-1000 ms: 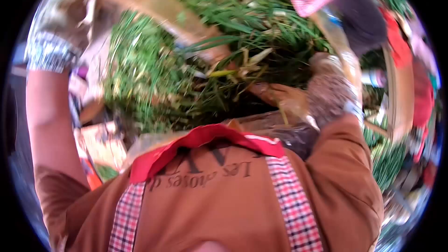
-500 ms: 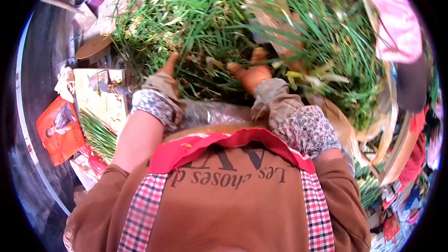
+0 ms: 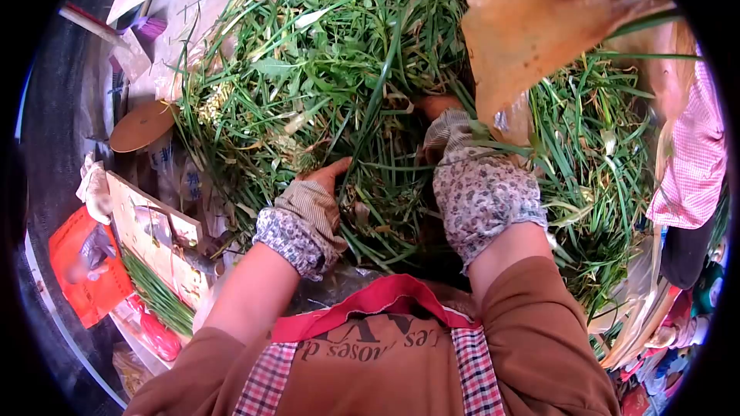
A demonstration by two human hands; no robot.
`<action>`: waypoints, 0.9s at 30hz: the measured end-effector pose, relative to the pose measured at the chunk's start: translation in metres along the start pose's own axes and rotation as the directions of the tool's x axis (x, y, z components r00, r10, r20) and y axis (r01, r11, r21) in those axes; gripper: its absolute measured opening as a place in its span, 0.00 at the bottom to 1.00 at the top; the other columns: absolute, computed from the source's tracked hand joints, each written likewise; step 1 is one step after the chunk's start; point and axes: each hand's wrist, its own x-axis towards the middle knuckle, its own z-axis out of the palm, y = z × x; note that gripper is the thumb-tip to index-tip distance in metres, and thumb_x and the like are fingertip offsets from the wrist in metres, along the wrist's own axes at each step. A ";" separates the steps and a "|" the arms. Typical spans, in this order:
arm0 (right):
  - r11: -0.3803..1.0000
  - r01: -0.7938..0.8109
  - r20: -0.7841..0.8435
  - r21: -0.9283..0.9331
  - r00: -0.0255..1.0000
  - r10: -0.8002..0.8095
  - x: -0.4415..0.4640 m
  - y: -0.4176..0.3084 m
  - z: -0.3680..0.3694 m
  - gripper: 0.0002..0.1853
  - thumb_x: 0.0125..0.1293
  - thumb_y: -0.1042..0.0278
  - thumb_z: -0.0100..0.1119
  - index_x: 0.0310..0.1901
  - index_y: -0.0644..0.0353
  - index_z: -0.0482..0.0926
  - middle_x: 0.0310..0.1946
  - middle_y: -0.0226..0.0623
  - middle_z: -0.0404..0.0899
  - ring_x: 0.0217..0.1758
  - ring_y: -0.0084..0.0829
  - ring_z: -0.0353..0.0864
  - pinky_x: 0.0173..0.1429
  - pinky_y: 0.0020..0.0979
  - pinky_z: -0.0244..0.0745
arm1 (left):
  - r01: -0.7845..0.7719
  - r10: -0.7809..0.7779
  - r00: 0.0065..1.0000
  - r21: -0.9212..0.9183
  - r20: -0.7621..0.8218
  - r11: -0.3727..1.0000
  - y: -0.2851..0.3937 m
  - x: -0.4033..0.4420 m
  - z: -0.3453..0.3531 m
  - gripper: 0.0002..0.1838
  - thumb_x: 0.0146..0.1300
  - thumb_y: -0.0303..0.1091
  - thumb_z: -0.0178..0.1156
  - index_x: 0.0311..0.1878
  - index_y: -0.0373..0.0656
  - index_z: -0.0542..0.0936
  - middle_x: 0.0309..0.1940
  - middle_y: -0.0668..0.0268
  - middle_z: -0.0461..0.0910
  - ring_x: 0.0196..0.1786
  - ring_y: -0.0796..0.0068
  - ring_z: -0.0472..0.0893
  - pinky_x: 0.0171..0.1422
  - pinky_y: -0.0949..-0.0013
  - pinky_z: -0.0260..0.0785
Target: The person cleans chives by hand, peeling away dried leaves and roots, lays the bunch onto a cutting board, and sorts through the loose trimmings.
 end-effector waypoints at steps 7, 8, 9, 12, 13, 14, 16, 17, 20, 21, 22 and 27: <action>0.981 -0.002 0.270 -0.195 0.961 0.056 -0.086 -0.059 -0.025 0.23 0.57 0.57 0.53 0.46 0.69 0.74 0.47 0.53 0.73 0.47 0.42 0.74 0.53 0.37 0.66 | -0.172 0.163 0.982 0.098 0.096 0.980 0.000 -0.046 0.008 0.45 0.40 0.48 0.64 0.60 0.37 0.58 0.54 0.57 0.66 0.58 0.64 0.64 0.62 0.68 0.55; 0.960 0.001 0.295 -0.279 0.952 0.085 -0.115 -0.068 -0.033 0.21 0.58 0.59 0.52 0.46 0.68 0.74 0.48 0.52 0.72 0.47 0.42 0.75 0.53 0.37 0.67 | -0.238 0.226 0.969 0.123 0.102 0.963 0.007 -0.057 0.014 0.43 0.41 0.47 0.64 0.60 0.38 0.59 0.53 0.57 0.67 0.57 0.65 0.65 0.61 0.68 0.56; 0.802 0.394 0.435 -0.449 0.880 -0.189 -0.120 -0.041 -0.027 0.20 0.53 0.61 0.56 0.48 0.61 0.74 0.45 0.49 0.74 0.47 0.41 0.74 0.55 0.37 0.65 | -0.324 0.310 0.944 0.151 0.111 0.934 0.013 -0.068 0.021 0.41 0.42 0.45 0.64 0.59 0.38 0.60 0.53 0.58 0.68 0.57 0.65 0.66 0.61 0.68 0.57; 0.329 0.796 0.637 -0.509 0.605 -0.478 -0.160 -0.020 -0.030 0.24 0.51 0.65 0.59 0.52 0.53 0.71 0.44 0.45 0.73 0.50 0.40 0.72 0.57 0.37 0.63 | -0.582 0.552 0.813 0.228 0.185 0.780 0.030 -0.098 0.038 0.37 0.44 0.40 0.65 0.58 0.39 0.63 0.50 0.59 0.72 0.54 0.66 0.69 0.59 0.68 0.59; 0.534 0.775 0.561 -0.339 0.622 -0.546 -0.172 -0.019 -0.035 0.24 0.52 0.65 0.58 0.54 0.53 0.69 0.46 0.44 0.72 0.52 0.39 0.71 0.57 0.36 0.62 | -0.645 0.606 0.764 0.242 0.220 0.725 0.034 -0.109 0.042 0.35 0.45 0.38 0.65 0.58 0.40 0.64 0.49 0.59 0.73 0.54 0.66 0.71 0.59 0.68 0.60; 0.680 0.722 0.474 -0.125 0.645 -0.599 -0.190 -0.032 -0.043 0.25 0.54 0.65 0.57 0.56 0.53 0.68 0.47 0.43 0.72 0.53 0.38 0.70 0.57 0.36 0.62 | -0.716 0.668 0.698 0.253 0.257 0.651 0.040 -0.123 0.045 0.34 0.45 0.36 0.65 0.57 0.40 0.65 0.48 0.60 0.74 0.53 0.66 0.72 0.58 0.68 0.61; 0.874 0.148 0.604 0.462 0.669 -0.432 -0.240 -0.068 -0.056 0.28 0.53 0.62 0.61 0.56 0.58 0.67 0.47 0.34 0.73 0.51 0.32 0.69 0.58 0.33 0.61 | -0.486 0.458 0.865 0.112 0.205 0.867 0.046 -0.170 0.056 0.33 0.44 0.30 0.65 0.56 0.39 0.66 0.48 0.60 0.75 0.52 0.67 0.73 0.58 0.68 0.62; 0.816 -0.011 0.634 0.578 0.635 -0.441 -0.258 -0.077 -0.059 0.28 0.52 0.61 0.63 0.55 0.60 0.67 0.46 0.32 0.74 0.49 0.30 0.70 0.58 0.32 0.61 | -0.249 0.248 0.952 -0.015 0.179 0.968 0.051 -0.201 0.060 0.33 0.42 0.25 0.65 0.55 0.38 0.66 0.48 0.59 0.74 0.52 0.67 0.73 0.58 0.69 0.62; 0.840 0.326 0.552 0.434 0.641 -0.533 -0.281 -0.055 -0.052 0.31 0.48 0.59 0.66 0.54 0.60 0.69 0.47 0.33 0.74 0.51 0.30 0.70 0.58 0.33 0.61 | -0.374 0.404 0.761 -0.166 0.507 0.912 0.048 -0.241 0.065 0.37 0.35 0.18 0.61 0.56 0.34 0.63 0.53 0.58 0.69 0.55 0.67 0.70 0.60 0.70 0.60; 0.771 0.552 0.477 0.318 0.609 -0.633 -0.291 -0.051 -0.052 0.30 0.47 0.57 0.65 0.52 0.60 0.71 0.46 0.36 0.75 0.51 0.33 0.71 0.58 0.34 0.61 | -0.372 0.476 0.664 -0.297 0.577 0.879 0.037 -0.244 0.068 0.37 0.35 0.18 0.61 0.56 0.34 0.63 0.55 0.59 0.68 0.56 0.67 0.70 0.61 0.70 0.59; 0.719 0.685 0.457 0.114 0.607 -0.651 -0.303 -0.051 -0.052 0.29 0.48 0.56 0.64 0.52 0.59 0.71 0.47 0.38 0.75 0.51 0.35 0.71 0.58 0.34 0.62 | -0.422 0.433 0.656 -0.176 0.618 0.890 0.027 -0.233 0.066 0.40 0.36 0.20 0.61 0.59 0.35 0.60 0.55 0.60 0.68 0.56 0.69 0.68 0.61 0.69 0.58; 0.673 0.704 0.406 -0.228 0.696 -0.591 -0.294 -0.006 -0.047 0.25 0.51 0.52 0.56 0.50 0.55 0.71 0.48 0.44 0.73 0.52 0.43 0.71 0.57 0.36 0.63 | -0.646 0.448 0.603 0.075 0.660 0.759 0.018 -0.227 0.072 0.41 0.44 0.37 0.63 0.63 0.42 0.58 0.52 0.65 0.70 0.53 0.73 0.68 0.55 0.67 0.61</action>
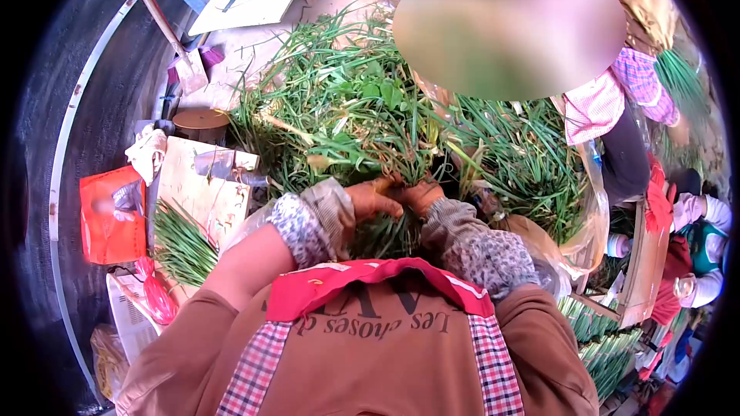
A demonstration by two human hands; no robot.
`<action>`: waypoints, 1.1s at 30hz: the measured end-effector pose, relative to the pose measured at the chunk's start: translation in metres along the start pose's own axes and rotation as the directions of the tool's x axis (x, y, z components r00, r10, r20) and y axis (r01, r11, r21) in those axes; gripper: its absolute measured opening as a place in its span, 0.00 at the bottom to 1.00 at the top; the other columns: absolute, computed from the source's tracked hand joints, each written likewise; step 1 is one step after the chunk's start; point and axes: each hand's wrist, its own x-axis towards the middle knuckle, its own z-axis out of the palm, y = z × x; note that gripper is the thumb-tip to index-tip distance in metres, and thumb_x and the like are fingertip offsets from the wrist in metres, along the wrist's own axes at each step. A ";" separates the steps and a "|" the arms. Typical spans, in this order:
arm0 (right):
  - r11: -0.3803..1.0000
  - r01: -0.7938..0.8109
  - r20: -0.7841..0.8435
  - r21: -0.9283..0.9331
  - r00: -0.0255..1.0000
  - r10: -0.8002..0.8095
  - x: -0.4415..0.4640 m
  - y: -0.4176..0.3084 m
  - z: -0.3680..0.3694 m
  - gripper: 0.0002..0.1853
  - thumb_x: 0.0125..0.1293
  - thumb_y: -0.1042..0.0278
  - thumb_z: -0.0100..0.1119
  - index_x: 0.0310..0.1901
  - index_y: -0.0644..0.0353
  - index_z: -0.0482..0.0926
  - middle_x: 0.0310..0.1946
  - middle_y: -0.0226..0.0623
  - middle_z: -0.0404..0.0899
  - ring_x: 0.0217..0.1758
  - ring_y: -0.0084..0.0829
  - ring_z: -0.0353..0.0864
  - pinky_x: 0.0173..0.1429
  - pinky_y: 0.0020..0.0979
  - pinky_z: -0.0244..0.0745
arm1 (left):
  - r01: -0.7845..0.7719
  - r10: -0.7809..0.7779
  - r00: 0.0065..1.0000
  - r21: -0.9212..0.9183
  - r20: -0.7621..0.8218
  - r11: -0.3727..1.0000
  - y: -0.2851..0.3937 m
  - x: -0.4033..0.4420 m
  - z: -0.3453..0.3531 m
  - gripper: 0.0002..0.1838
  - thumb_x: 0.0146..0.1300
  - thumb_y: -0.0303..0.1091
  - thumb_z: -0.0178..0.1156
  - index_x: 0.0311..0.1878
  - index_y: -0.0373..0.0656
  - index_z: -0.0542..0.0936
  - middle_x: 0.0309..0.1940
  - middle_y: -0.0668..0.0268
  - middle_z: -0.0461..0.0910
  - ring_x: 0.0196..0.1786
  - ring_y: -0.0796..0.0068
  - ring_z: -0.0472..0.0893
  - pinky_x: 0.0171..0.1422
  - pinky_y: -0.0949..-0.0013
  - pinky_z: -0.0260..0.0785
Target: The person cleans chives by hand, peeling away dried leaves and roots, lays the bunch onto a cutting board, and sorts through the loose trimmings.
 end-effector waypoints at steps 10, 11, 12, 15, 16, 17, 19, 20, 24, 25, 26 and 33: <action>0.974 -0.196 -0.101 -0.110 0.977 0.185 -0.022 -0.013 0.008 0.30 0.47 0.50 0.58 0.55 0.47 0.70 0.54 0.33 0.70 0.56 0.35 0.69 0.60 0.30 0.62 | 0.158 0.598 0.543 0.770 -0.590 0.618 0.243 0.043 -0.088 0.23 0.44 0.50 0.63 0.36 0.39 0.79 0.29 0.56 0.79 0.35 0.63 0.78 0.42 0.63 0.69; 0.972 -0.167 -0.110 -0.164 0.983 0.150 -0.023 -0.009 0.013 0.30 0.48 0.49 0.57 0.55 0.48 0.69 0.54 0.36 0.70 0.57 0.36 0.68 0.61 0.29 0.61 | 0.229 0.627 0.516 0.800 -0.584 0.555 0.249 0.079 -0.109 0.23 0.45 0.48 0.63 0.38 0.38 0.78 0.30 0.57 0.78 0.36 0.64 0.78 0.43 0.64 0.69; 0.973 -0.127 -0.122 -0.193 0.987 0.105 -0.024 -0.005 0.013 0.30 0.49 0.49 0.56 0.55 0.50 0.69 0.55 0.38 0.69 0.57 0.37 0.68 0.61 0.28 0.60 | 0.309 0.601 0.521 0.790 -0.606 0.529 0.249 0.112 -0.130 0.23 0.47 0.46 0.62 0.40 0.37 0.77 0.32 0.57 0.78 0.37 0.64 0.77 0.44 0.65 0.68; 0.994 -0.094 -0.240 0.058 0.965 0.105 -0.062 -0.071 -0.057 0.29 0.53 0.52 0.52 0.58 0.50 0.65 0.59 0.38 0.64 0.61 0.38 0.62 0.65 0.32 0.55 | 0.363 0.412 0.627 0.716 -0.661 0.596 0.254 0.168 -0.172 0.23 0.50 0.41 0.62 0.45 0.35 0.74 0.36 0.58 0.78 0.41 0.66 0.77 0.48 0.68 0.68; 0.937 0.063 -0.365 0.345 0.928 0.072 -0.074 -0.075 -0.067 0.27 0.56 0.57 0.50 0.59 0.48 0.63 0.61 0.36 0.61 0.63 0.38 0.59 0.68 0.38 0.52 | 0.276 0.364 0.674 0.677 -0.642 0.682 0.259 0.175 -0.181 0.23 0.51 0.40 0.62 0.47 0.34 0.73 0.38 0.58 0.78 0.42 0.66 0.77 0.49 0.69 0.68; 0.828 0.234 -0.369 0.510 0.929 -0.035 -0.079 -0.076 -0.089 0.26 0.59 0.59 0.47 0.60 0.51 0.62 0.61 0.36 0.60 0.64 0.38 0.59 0.68 0.39 0.52 | 0.120 0.329 0.737 0.593 -0.591 0.796 0.262 0.177 -0.187 0.23 0.52 0.38 0.62 0.48 0.33 0.72 0.39 0.59 0.78 0.43 0.67 0.77 0.50 0.70 0.68; 0.094 0.266 -0.267 0.959 0.964 0.001 -0.095 -0.102 -0.161 0.23 0.63 0.63 0.42 0.61 0.52 0.60 0.61 0.37 0.60 0.63 0.39 0.60 0.67 0.41 0.54 | -0.231 0.336 0.875 0.308 -0.349 0.923 0.277 0.145 -0.165 0.20 0.54 0.35 0.61 0.48 0.35 0.73 0.40 0.61 0.78 0.43 0.69 0.77 0.48 0.70 0.68; -0.527 0.085 -0.080 0.846 0.996 0.031 -0.111 -0.127 -0.203 0.23 0.64 0.64 0.41 0.61 0.52 0.59 0.61 0.37 0.60 0.62 0.40 0.61 0.66 0.41 0.56 | -0.333 0.350 0.918 0.118 -0.184 0.935 0.289 0.112 -0.138 0.17 0.55 0.35 0.60 0.46 0.36 0.75 0.39 0.64 0.78 0.40 0.71 0.77 0.45 0.70 0.69; -0.326 0.174 -0.179 0.929 0.984 0.013 -0.159 -0.121 -0.298 0.23 0.67 0.57 0.33 0.61 0.54 0.60 0.62 0.42 0.58 0.62 0.45 0.61 0.64 0.49 0.57 | -0.007 0.092 0.966 0.333 -0.241 0.943 0.274 0.115 -0.156 0.15 0.53 0.35 0.63 0.40 0.34 0.77 0.26 0.65 0.79 0.25 0.75 0.75 0.29 0.73 0.70; -0.306 0.182 -0.173 0.934 0.983 0.059 -0.169 -0.110 -0.314 0.23 0.67 0.55 0.30 0.61 0.55 0.60 0.62 0.44 0.57 0.63 0.46 0.60 0.64 0.51 0.57 | 0.044 0.062 0.957 0.351 -0.284 0.935 0.270 0.114 -0.157 0.16 0.53 0.36 0.63 0.40 0.34 0.77 0.25 0.65 0.79 0.24 0.75 0.74 0.29 0.73 0.70; -0.298 0.184 -0.178 0.937 0.983 0.047 -0.181 -0.094 -0.326 0.23 0.67 0.56 0.30 0.60 0.57 0.60 0.62 0.45 0.56 0.62 0.47 0.60 0.63 0.51 0.59 | 0.088 0.032 0.946 0.350 -0.323 0.933 0.267 0.114 -0.160 0.16 0.53 0.36 0.62 0.40 0.34 0.77 0.24 0.66 0.78 0.24 0.76 0.74 0.29 0.74 0.69; 0.087 0.370 -0.368 0.925 0.814 0.450 -0.179 -0.012 -0.269 0.20 0.64 0.53 0.42 0.56 0.50 0.66 0.55 0.42 0.68 0.56 0.42 0.69 0.56 0.54 0.64 | 0.017 0.062 0.915 0.192 -0.399 0.981 0.271 0.102 -0.166 0.18 0.54 0.38 0.61 0.42 0.33 0.75 0.19 0.69 0.76 0.20 0.80 0.71 0.29 0.76 0.67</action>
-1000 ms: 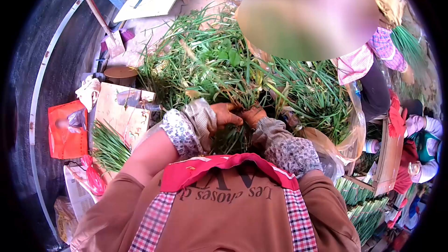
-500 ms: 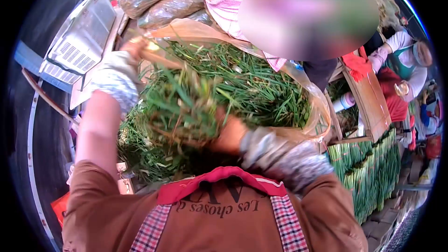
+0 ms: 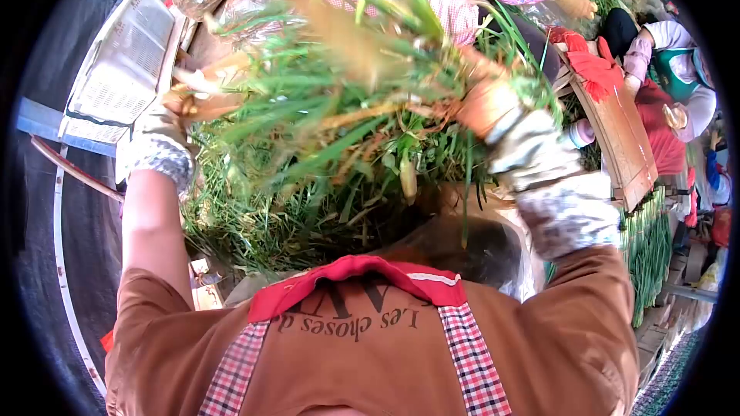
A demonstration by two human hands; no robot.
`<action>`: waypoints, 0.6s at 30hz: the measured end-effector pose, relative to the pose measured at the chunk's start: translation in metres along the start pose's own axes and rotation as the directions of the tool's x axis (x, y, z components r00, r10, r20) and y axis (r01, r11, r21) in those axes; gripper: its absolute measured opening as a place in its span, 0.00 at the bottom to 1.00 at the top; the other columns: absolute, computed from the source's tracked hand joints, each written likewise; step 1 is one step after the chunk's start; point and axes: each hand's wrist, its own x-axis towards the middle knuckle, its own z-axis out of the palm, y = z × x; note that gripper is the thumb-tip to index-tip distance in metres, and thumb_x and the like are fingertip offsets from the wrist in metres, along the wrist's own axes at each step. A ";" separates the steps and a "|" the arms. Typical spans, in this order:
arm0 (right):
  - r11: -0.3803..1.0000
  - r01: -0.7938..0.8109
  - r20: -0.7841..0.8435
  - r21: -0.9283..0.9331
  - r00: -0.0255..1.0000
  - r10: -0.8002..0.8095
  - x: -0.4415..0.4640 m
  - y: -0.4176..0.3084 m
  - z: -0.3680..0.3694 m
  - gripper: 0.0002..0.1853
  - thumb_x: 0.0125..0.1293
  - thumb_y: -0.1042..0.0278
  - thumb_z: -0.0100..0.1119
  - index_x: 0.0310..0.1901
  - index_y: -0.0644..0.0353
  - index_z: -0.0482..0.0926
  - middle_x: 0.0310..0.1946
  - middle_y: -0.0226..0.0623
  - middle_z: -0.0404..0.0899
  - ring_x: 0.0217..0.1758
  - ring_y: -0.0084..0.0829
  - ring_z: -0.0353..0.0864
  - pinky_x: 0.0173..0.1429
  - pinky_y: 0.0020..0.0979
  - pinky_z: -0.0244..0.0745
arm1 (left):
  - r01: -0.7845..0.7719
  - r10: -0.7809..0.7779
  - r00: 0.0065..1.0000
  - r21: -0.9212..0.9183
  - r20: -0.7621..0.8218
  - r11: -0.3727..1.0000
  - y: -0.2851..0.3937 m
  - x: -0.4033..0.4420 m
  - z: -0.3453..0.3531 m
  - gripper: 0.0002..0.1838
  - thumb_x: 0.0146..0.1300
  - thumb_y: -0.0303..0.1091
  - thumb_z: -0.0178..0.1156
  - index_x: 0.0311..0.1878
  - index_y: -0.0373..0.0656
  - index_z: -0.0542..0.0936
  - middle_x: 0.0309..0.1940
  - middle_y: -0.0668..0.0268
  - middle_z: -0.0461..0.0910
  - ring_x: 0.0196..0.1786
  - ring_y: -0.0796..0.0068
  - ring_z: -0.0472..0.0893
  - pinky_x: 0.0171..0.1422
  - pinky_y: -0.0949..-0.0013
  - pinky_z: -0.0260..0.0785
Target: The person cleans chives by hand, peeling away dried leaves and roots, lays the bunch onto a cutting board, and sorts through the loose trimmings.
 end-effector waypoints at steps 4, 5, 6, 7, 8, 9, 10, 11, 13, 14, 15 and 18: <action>0.463 0.240 0.085 -0.853 0.940 -0.329 0.038 0.094 -0.035 0.13 0.60 0.60 0.50 0.42 0.58 0.73 0.38 0.43 0.77 0.43 0.41 0.77 0.45 0.38 0.75 | -0.316 0.516 0.729 -0.447 0.450 0.836 0.054 0.002 0.081 0.23 0.60 0.39 0.53 0.54 0.32 0.69 0.13 0.77 0.68 0.13 0.89 0.59 0.30 0.81 0.61; 0.253 0.295 0.187 -0.922 0.908 -0.376 0.049 0.129 -0.048 0.13 0.58 0.61 0.51 0.42 0.58 0.73 0.37 0.43 0.77 0.43 0.41 0.77 0.45 0.37 0.74 | -0.301 0.464 0.779 -0.398 0.423 0.867 0.070 -0.019 0.109 0.23 0.60 0.39 0.52 0.55 0.33 0.68 0.14 0.77 0.67 0.14 0.89 0.58 0.28 0.81 0.60; 0.028 0.328 0.287 -0.944 0.863 -0.417 0.060 0.164 -0.061 0.13 0.56 0.62 0.53 0.41 0.58 0.73 0.35 0.42 0.77 0.43 0.42 0.77 0.44 0.36 0.73 | -0.277 0.409 0.824 -0.349 0.393 0.895 0.086 -0.039 0.137 0.23 0.60 0.38 0.52 0.56 0.34 0.68 0.15 0.78 0.65 0.15 0.89 0.58 0.27 0.82 0.59; 0.035 0.299 0.272 -0.954 0.906 -0.326 0.071 0.171 -0.045 0.14 0.55 0.63 0.53 0.42 0.58 0.72 0.36 0.42 0.77 0.43 0.42 0.77 0.45 0.37 0.73 | -0.305 0.393 0.847 -0.277 0.359 0.911 0.093 -0.054 0.157 0.23 0.61 0.38 0.51 0.56 0.35 0.68 0.15 0.78 0.65 0.16 0.89 0.59 0.27 0.82 0.58; 0.036 0.269 0.254 -0.962 0.939 -0.232 0.083 0.178 -0.029 0.15 0.54 0.65 0.53 0.43 0.58 0.71 0.37 0.42 0.77 0.43 0.42 0.77 0.46 0.38 0.72 | -0.336 0.397 0.777 -0.212 0.488 0.918 0.099 -0.070 0.174 0.26 0.60 0.38 0.53 0.59 0.35 0.63 0.14 0.77 0.66 0.14 0.90 0.59 0.21 0.83 0.54; -0.401 0.106 0.100 -0.910 0.994 0.036 0.077 0.138 0.021 0.16 0.54 0.66 0.51 0.46 0.57 0.71 0.39 0.42 0.77 0.44 0.42 0.77 0.47 0.38 0.72 | -0.375 0.385 0.696 -0.152 0.606 0.915 0.099 -0.080 0.184 0.31 0.59 0.38 0.54 0.62 0.34 0.58 0.12 0.75 0.68 0.11 0.90 0.59 0.14 0.84 0.49; -0.265 0.195 0.242 -0.944 0.957 -0.160 0.094 0.136 -0.008 0.19 0.56 0.65 0.50 0.50 0.57 0.69 0.41 0.41 0.77 0.43 0.42 0.77 0.48 0.38 0.71 | -0.256 0.250 0.680 -0.096 0.690 0.962 0.094 -0.077 0.176 0.31 0.59 0.37 0.55 0.62 0.34 0.58 0.13 0.74 0.69 0.10 0.89 0.59 0.14 0.83 0.49; -0.269 -0.064 -0.037 -0.961 0.994 -0.104 0.128 0.112 -0.027 0.20 0.56 0.60 0.50 0.51 0.57 0.70 0.45 0.42 0.75 0.48 0.40 0.74 0.52 0.35 0.69 | -0.195 0.106 0.741 0.061 0.663 0.979 0.089 -0.075 0.136 0.25 0.56 0.36 0.56 0.55 0.33 0.66 0.13 0.73 0.70 0.10 0.88 0.61 0.13 0.83 0.50; -0.173 -0.431 -0.398 -0.885 0.896 -0.197 0.139 0.049 -0.048 0.25 0.57 0.50 0.50 0.53 0.55 0.71 0.52 0.42 0.71 0.55 0.35 0.70 0.58 0.30 0.64 | -0.095 -0.054 0.860 0.264 0.507 0.960 0.076 -0.072 0.074 0.15 0.54 0.33 0.58 0.40 0.32 0.76 0.12 0.68 0.73 0.09 0.84 0.66 0.13 0.82 0.54; -0.110 -0.388 -0.363 -0.915 0.912 -0.192 0.160 0.037 -0.122 0.27 0.57 0.46 0.49 0.54 0.54 0.70 0.53 0.40 0.71 0.54 0.34 0.70 0.58 0.30 0.64 | -0.084 -0.026 0.888 0.218 0.458 0.972 0.057 -0.060 0.049 0.14 0.54 0.33 0.58 0.39 0.32 0.76 0.12 0.67 0.72 0.10 0.83 0.66 0.14 0.82 0.55; -0.180 -0.445 -0.402 -0.877 0.886 -0.232 0.162 0.032 -0.148 0.27 0.57 0.46 0.49 0.54 0.54 0.70 0.53 0.40 0.71 0.54 0.34 0.70 0.58 0.30 0.64 | -0.011 -0.119 0.907 0.304 0.403 0.952 0.065 -0.059 0.047 0.13 0.54 0.34 0.59 0.37 0.33 0.77 0.13 0.68 0.73 0.10 0.83 0.67 0.15 0.83 0.55; -0.336 -0.545 -0.468 -0.768 0.836 -0.286 0.152 0.040 -0.165 0.28 0.57 0.46 0.49 0.54 0.55 0.70 0.53 0.41 0.71 0.54 0.35 0.70 0.58 0.31 0.64 | -0.132 -0.058 0.941 0.519 0.334 0.845 0.067 -0.035 0.058 0.08 0.56 0.33 0.57 0.35 0.40 0.80 0.09 0.69 0.70 0.10 0.82 0.64 0.14 0.79 0.51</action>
